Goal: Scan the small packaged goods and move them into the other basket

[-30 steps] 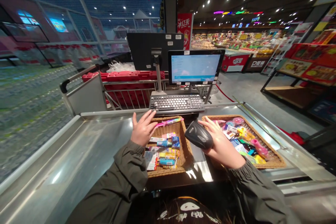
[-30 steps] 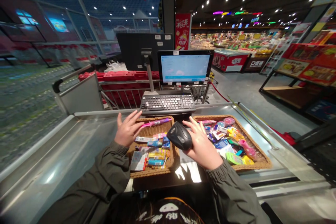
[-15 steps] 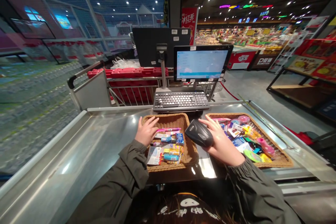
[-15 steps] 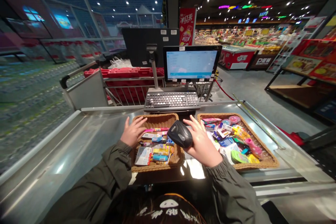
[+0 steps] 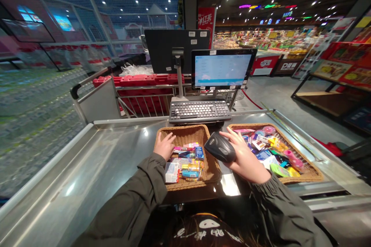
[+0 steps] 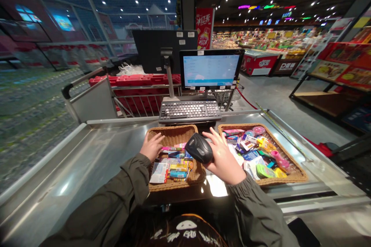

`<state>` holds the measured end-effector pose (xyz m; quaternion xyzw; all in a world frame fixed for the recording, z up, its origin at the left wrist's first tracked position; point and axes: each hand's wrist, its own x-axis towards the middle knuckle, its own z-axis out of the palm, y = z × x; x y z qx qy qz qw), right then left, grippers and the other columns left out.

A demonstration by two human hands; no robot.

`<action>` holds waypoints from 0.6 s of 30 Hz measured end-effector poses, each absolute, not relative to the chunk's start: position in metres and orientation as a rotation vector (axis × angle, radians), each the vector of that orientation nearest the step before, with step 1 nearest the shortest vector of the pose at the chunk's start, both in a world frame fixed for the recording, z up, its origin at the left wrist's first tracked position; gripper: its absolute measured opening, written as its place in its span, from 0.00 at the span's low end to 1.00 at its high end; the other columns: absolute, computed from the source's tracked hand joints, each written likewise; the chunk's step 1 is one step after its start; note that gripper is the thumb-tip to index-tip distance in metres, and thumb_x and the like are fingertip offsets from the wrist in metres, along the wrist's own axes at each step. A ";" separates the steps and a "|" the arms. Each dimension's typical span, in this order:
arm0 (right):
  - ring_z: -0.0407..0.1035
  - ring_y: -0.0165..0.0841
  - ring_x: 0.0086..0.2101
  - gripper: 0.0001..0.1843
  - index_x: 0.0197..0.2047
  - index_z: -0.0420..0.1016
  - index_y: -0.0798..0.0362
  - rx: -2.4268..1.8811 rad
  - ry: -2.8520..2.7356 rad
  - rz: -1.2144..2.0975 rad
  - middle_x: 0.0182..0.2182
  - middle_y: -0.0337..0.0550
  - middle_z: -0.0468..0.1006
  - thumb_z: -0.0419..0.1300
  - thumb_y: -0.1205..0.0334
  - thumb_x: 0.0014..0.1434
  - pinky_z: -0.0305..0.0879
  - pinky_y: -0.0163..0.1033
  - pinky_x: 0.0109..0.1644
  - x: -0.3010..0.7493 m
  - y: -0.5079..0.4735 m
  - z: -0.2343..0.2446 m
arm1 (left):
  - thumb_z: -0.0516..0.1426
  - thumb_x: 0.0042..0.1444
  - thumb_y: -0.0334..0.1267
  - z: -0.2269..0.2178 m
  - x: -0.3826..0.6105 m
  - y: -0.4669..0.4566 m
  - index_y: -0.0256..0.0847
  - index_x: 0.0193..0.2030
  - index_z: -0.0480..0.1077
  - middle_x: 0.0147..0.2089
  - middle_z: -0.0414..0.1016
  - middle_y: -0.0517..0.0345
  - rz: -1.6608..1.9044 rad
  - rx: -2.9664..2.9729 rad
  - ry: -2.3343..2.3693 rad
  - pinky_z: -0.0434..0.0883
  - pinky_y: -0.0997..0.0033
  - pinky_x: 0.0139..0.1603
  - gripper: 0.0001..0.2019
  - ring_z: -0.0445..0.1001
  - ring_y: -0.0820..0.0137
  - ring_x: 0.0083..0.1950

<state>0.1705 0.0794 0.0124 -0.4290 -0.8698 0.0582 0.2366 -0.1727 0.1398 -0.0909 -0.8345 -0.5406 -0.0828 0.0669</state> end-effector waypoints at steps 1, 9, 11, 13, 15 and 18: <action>0.43 0.53 0.68 0.25 0.56 0.69 0.53 -1.176 -2.381 0.162 0.64 0.55 0.62 0.57 0.66 0.52 0.41 0.70 0.67 0.170 0.079 0.012 | 0.57 0.58 0.32 -0.093 -0.172 0.142 0.44 0.27 0.78 0.62 0.72 0.50 -0.213 -2.524 -1.635 0.38 0.27 0.68 0.11 0.61 0.52 0.68; 0.42 0.53 0.68 0.27 0.56 0.69 0.54 -1.193 -2.369 0.170 0.64 0.56 0.62 0.57 0.67 0.52 0.41 0.69 0.67 0.170 0.079 0.014 | 0.55 0.56 0.27 -0.114 -0.176 0.161 0.43 0.31 0.80 0.60 0.73 0.47 0.013 -2.473 -1.704 0.35 0.29 0.68 0.13 0.57 0.50 0.70; 0.43 0.53 0.68 0.27 0.57 0.68 0.54 -1.193 -2.355 0.170 0.63 0.56 0.62 0.57 0.66 0.52 0.42 0.69 0.67 0.171 0.079 0.015 | 0.55 0.54 0.26 -0.118 -0.176 0.163 0.43 0.31 0.80 0.59 0.74 0.45 0.043 -2.463 -1.709 0.36 0.30 0.68 0.13 0.58 0.49 0.70; 0.43 0.53 0.68 0.27 0.57 0.68 0.54 -1.192 -2.350 0.166 0.63 0.56 0.62 0.57 0.67 0.52 0.42 0.69 0.67 0.172 0.078 0.015 | 0.54 0.53 0.24 -0.121 -0.176 0.163 0.42 0.31 0.80 0.58 0.74 0.44 0.067 -2.454 -1.714 0.36 0.30 0.69 0.14 0.59 0.49 0.69; 0.44 0.54 0.68 0.27 0.57 0.68 0.54 -1.197 -2.347 0.162 0.63 0.56 0.62 0.57 0.67 0.52 0.42 0.69 0.67 0.174 0.078 0.016 | 0.53 0.52 0.23 -0.123 -0.177 0.162 0.41 0.31 0.80 0.57 0.75 0.42 0.075 -2.448 -1.714 0.36 0.31 0.68 0.15 0.59 0.49 0.69; 0.44 0.55 0.68 0.26 0.56 0.69 0.54 -1.204 -2.335 0.160 0.64 0.55 0.62 0.57 0.66 0.52 0.42 0.69 0.68 0.178 0.077 0.017 | 0.52 0.53 0.23 -0.123 -0.177 0.159 0.40 0.31 0.80 0.57 0.75 0.40 0.069 -2.442 -1.709 0.37 0.30 0.68 0.16 0.60 0.49 0.69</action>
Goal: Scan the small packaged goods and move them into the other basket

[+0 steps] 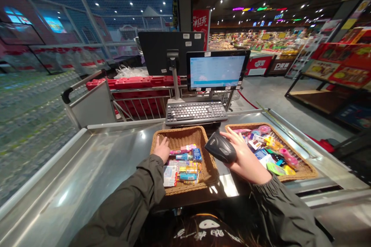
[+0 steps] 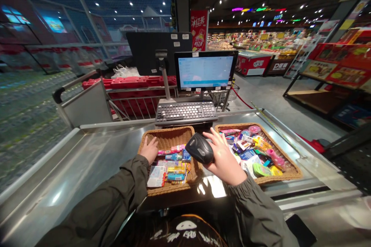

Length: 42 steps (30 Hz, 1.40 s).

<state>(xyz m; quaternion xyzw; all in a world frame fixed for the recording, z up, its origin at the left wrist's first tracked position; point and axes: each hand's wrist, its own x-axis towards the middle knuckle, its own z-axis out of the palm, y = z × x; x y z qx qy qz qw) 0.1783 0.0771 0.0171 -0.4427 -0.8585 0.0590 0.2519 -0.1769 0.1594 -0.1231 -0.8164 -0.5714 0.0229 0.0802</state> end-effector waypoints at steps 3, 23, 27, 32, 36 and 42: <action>0.44 0.55 0.68 0.26 0.57 0.69 0.54 -1.227 -2.311 0.165 0.63 0.56 0.63 0.57 0.66 0.53 0.42 0.69 0.67 0.186 0.075 0.017 | 0.51 0.54 0.24 -0.119 -0.176 0.157 0.39 0.30 0.79 0.58 0.74 0.40 0.049 -2.440 -1.703 0.40 0.29 0.67 0.15 0.61 0.48 0.68; 0.48 0.54 0.67 0.35 0.64 0.58 0.52 -1.447 -2.068 0.003 0.62 0.54 0.64 0.59 0.64 0.52 0.47 0.67 0.67 0.313 0.063 0.015 | 0.62 0.55 0.40 -0.023 -0.008 0.175 0.43 0.42 0.77 0.65 0.66 0.44 -0.395 -2.676 -1.150 0.39 0.28 0.68 0.09 0.56 0.49 0.70; 0.48 0.54 0.67 0.35 0.64 0.58 0.51 -1.510 -2.040 -0.013 0.62 0.54 0.65 0.58 0.63 0.52 0.46 0.67 0.67 0.336 0.060 0.015 | 0.63 0.54 0.40 -0.021 0.035 0.184 0.43 0.43 0.77 0.66 0.65 0.43 -0.436 -2.725 -1.058 0.39 0.28 0.68 0.10 0.55 0.49 0.71; 0.47 0.54 0.67 0.35 0.64 0.59 0.51 -1.544 -2.000 0.006 0.63 0.54 0.64 0.58 0.62 0.53 0.47 0.66 0.67 0.357 0.055 0.018 | 0.63 0.54 0.40 -0.019 0.082 0.192 0.44 0.45 0.76 0.66 0.65 0.45 -0.467 -2.769 -0.945 0.37 0.28 0.68 0.11 0.55 0.50 0.71; 0.48 0.53 0.67 0.35 0.65 0.58 0.50 -1.582 -1.975 -0.002 0.63 0.54 0.64 0.58 0.61 0.54 0.46 0.67 0.67 0.370 0.054 0.017 | 0.62 0.55 0.41 -0.019 0.113 0.198 0.44 0.44 0.77 0.66 0.65 0.45 -0.447 -2.798 -0.883 0.38 0.29 0.68 0.10 0.54 0.50 0.71; 0.47 0.54 0.67 0.32 0.63 0.61 0.52 -1.629 -1.924 0.030 0.62 0.56 0.65 0.59 0.57 0.56 0.46 0.69 0.66 0.388 0.057 0.009 | 0.56 0.61 0.41 -0.029 0.163 0.215 0.46 0.44 0.77 0.66 0.66 0.50 -0.447 -2.856 -0.831 0.39 0.29 0.69 0.09 0.54 0.53 0.71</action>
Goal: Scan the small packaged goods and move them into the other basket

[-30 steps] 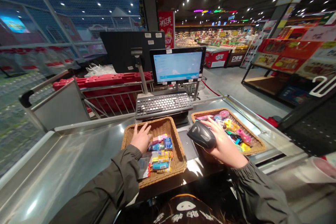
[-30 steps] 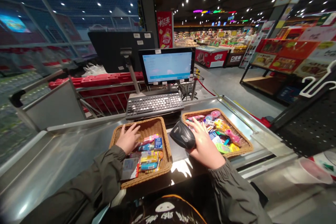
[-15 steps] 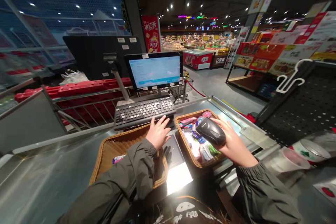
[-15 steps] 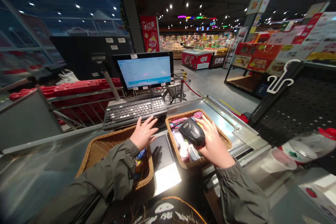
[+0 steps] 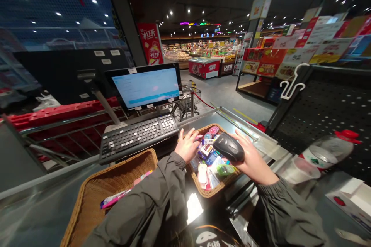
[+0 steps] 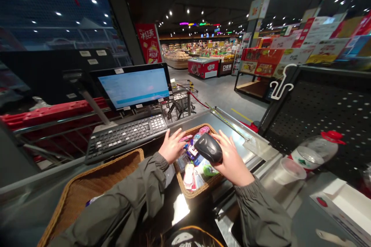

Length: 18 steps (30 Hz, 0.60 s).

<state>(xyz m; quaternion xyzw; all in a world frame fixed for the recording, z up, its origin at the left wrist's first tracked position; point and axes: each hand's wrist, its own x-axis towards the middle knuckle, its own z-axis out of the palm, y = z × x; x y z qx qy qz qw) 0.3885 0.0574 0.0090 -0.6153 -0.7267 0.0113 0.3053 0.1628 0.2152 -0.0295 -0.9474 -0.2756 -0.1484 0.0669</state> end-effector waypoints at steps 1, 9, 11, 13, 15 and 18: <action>0.47 0.55 0.67 0.33 0.64 0.61 0.51 -1.638 -1.914 0.040 0.62 0.56 0.65 0.59 0.57 0.56 0.45 0.69 0.66 0.392 0.058 0.007 | 0.54 0.62 0.40 -0.033 0.171 0.219 0.46 0.44 0.77 0.66 0.66 0.50 -0.451 -2.860 -0.817 0.39 0.29 0.69 0.10 0.54 0.54 0.71; 0.46 0.54 0.68 0.33 0.65 0.58 0.49 -1.681 -1.850 0.095 0.63 0.55 0.64 0.59 0.58 0.57 0.42 0.70 0.67 0.415 0.061 -0.010 | 0.50 0.63 0.33 -0.069 0.221 0.249 0.40 0.38 0.76 0.69 0.61 0.44 -0.416 -2.816 -0.842 0.44 0.29 0.68 0.12 0.54 0.54 0.72; 0.46 0.53 0.68 0.31 0.64 0.59 0.50 -1.683 -1.847 0.094 0.63 0.55 0.64 0.59 0.58 0.58 0.41 0.69 0.68 0.421 0.061 -0.012 | 0.50 0.63 0.32 -0.075 0.230 0.252 0.40 0.38 0.75 0.69 0.60 0.44 -0.389 -2.814 -0.870 0.44 0.29 0.68 0.12 0.54 0.54 0.72; 0.46 0.53 0.68 0.31 0.63 0.60 0.50 -1.689 -1.837 0.112 0.63 0.55 0.64 0.59 0.57 0.58 0.41 0.69 0.68 0.426 0.062 -0.015 | 0.51 0.62 0.32 -0.079 0.237 0.255 0.39 0.37 0.76 0.70 0.59 0.44 -0.368 -2.817 -0.875 0.44 0.29 0.68 0.11 0.53 0.54 0.72; 0.45 0.53 0.68 0.30 0.63 0.60 0.50 -1.698 -1.822 0.132 0.63 0.55 0.63 0.59 0.55 0.58 0.40 0.70 0.68 0.430 0.063 -0.017 | 0.51 0.61 0.32 -0.082 0.242 0.257 0.39 0.35 0.76 0.70 0.58 0.44 -0.353 -2.815 -0.879 0.44 0.29 0.68 0.11 0.53 0.54 0.72; 0.45 0.54 0.68 0.28 0.62 0.63 0.51 -1.714 -1.805 0.157 0.63 0.55 0.63 0.59 0.54 0.59 0.40 0.70 0.68 0.433 0.065 -0.020 | 0.52 0.61 0.33 -0.085 0.249 0.259 0.38 0.31 0.76 0.69 0.61 0.44 -0.332 -2.814 -0.892 0.43 0.30 0.69 0.12 0.54 0.53 0.72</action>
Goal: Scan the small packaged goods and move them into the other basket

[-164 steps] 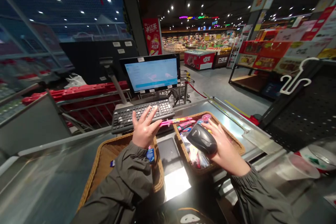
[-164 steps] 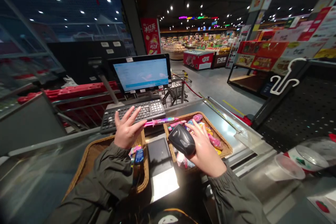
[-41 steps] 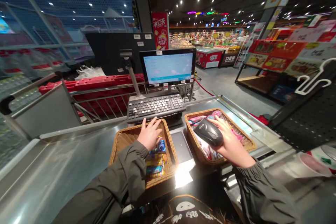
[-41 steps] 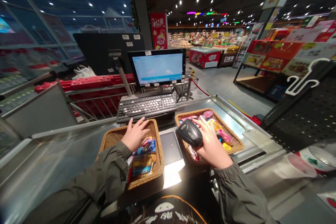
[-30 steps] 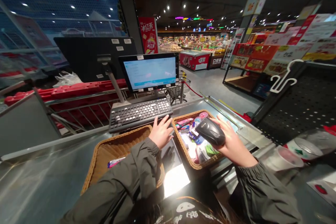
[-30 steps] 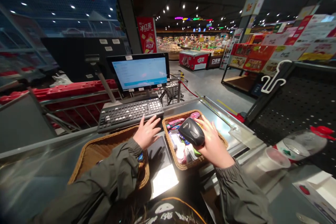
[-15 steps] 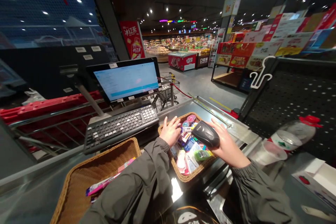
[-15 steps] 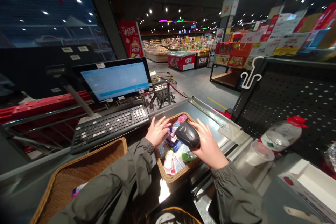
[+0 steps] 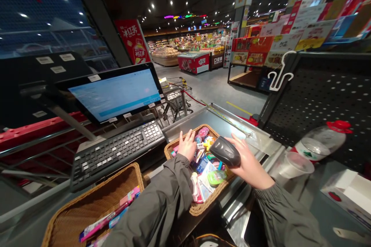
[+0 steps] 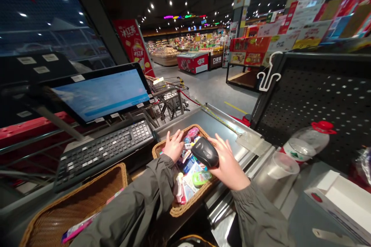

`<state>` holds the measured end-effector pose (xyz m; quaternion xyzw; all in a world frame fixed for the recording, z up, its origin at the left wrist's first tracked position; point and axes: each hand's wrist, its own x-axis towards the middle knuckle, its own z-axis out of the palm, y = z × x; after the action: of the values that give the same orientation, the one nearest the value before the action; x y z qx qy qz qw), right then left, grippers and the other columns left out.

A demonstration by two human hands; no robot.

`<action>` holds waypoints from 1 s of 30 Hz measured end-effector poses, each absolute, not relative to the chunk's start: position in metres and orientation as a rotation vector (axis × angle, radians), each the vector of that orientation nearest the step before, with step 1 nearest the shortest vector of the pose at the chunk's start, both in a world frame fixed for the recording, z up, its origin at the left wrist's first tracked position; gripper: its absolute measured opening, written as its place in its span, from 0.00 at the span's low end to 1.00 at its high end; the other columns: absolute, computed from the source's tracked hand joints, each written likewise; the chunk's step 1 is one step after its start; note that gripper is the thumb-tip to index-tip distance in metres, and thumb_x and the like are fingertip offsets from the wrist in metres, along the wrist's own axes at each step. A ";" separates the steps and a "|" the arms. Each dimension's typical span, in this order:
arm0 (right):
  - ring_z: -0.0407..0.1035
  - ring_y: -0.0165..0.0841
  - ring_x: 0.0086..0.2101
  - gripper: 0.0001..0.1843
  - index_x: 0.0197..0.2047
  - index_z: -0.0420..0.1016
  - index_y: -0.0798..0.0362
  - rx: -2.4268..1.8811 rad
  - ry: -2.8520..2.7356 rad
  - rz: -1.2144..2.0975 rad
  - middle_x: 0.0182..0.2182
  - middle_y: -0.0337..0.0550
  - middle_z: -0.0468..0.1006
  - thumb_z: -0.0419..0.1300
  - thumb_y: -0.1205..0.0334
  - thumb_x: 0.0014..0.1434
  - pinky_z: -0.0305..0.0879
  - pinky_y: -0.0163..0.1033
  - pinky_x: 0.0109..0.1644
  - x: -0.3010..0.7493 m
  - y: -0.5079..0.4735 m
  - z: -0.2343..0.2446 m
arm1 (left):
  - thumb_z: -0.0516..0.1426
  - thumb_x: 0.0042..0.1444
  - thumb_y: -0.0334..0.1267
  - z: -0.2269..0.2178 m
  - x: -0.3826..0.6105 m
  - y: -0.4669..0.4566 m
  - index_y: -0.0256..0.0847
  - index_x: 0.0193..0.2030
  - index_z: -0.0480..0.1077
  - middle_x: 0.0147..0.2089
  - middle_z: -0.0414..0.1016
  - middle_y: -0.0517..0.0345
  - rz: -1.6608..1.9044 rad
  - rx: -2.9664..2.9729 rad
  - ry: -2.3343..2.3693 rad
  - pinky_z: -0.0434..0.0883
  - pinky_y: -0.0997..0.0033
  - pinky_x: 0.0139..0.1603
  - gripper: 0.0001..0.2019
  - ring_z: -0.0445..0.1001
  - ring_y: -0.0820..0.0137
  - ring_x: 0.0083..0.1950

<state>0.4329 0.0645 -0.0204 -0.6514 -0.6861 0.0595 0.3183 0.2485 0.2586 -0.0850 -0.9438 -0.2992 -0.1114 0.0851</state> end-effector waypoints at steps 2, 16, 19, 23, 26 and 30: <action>0.45 0.54 0.68 0.28 0.61 0.64 0.51 -1.726 -1.798 0.176 0.63 0.55 0.63 0.59 0.54 0.59 0.40 0.70 0.67 0.433 0.065 -0.021 | 0.52 0.61 0.34 -0.086 0.251 0.259 0.39 0.31 0.77 0.67 0.63 0.45 -0.331 -2.826 -0.910 0.42 0.30 0.69 0.13 0.55 0.52 0.71; 0.45 0.53 0.68 0.35 0.65 0.57 0.50 -1.717 -1.773 0.169 0.64 0.54 0.63 0.60 0.59 0.56 0.40 0.69 0.68 0.426 0.058 -0.016 | 0.52 0.61 0.30 -0.048 0.223 0.253 0.42 0.29 0.75 0.65 0.68 0.54 -0.522 -2.849 -1.049 0.40 0.27 0.68 0.13 0.55 0.54 0.71; 0.45 0.53 0.68 0.35 0.65 0.57 0.49 -1.701 -1.794 0.150 0.64 0.53 0.63 0.59 0.60 0.55 0.42 0.69 0.68 0.418 0.058 -0.012 | 0.55 0.60 0.31 -0.021 0.204 0.247 0.41 0.26 0.72 0.66 0.66 0.53 -0.617 -2.769 -1.045 0.41 0.27 0.67 0.12 0.54 0.53 0.72; 0.45 0.53 0.68 0.34 0.65 0.58 0.50 -1.667 -1.838 0.113 0.63 0.54 0.64 0.60 0.59 0.55 0.45 0.68 0.67 0.404 0.062 -0.008 | 0.53 0.61 0.31 0.006 0.178 0.236 0.40 0.26 0.71 0.67 0.64 0.52 -0.733 -2.661 -1.080 0.43 0.26 0.67 0.12 0.53 0.53 0.72; 0.44 0.53 0.68 0.34 0.65 0.58 0.52 -1.658 -1.859 0.053 0.63 0.55 0.63 0.59 0.60 0.55 0.45 0.69 0.67 0.393 0.065 -0.006 | 0.52 0.61 0.29 0.016 0.161 0.229 0.40 0.27 0.70 0.68 0.63 0.53 -0.774 -2.612 -1.129 0.44 0.26 0.67 0.12 0.53 0.53 0.72; 0.43 0.52 0.68 0.32 0.63 0.60 0.52 -1.622 -1.919 -0.015 0.64 0.55 0.61 0.58 0.63 0.55 0.42 0.69 0.68 0.377 0.066 -0.003 | 0.51 0.61 0.29 0.017 0.143 0.223 0.40 0.29 0.70 0.68 0.63 0.53 -0.801 -2.576 -1.182 0.44 0.27 0.67 0.11 0.54 0.53 0.72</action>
<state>0.3775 0.0659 -0.0035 -0.6139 -0.7262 -0.0056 0.3094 0.1433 0.2226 0.0166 -0.8704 -0.3994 -0.2706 0.0980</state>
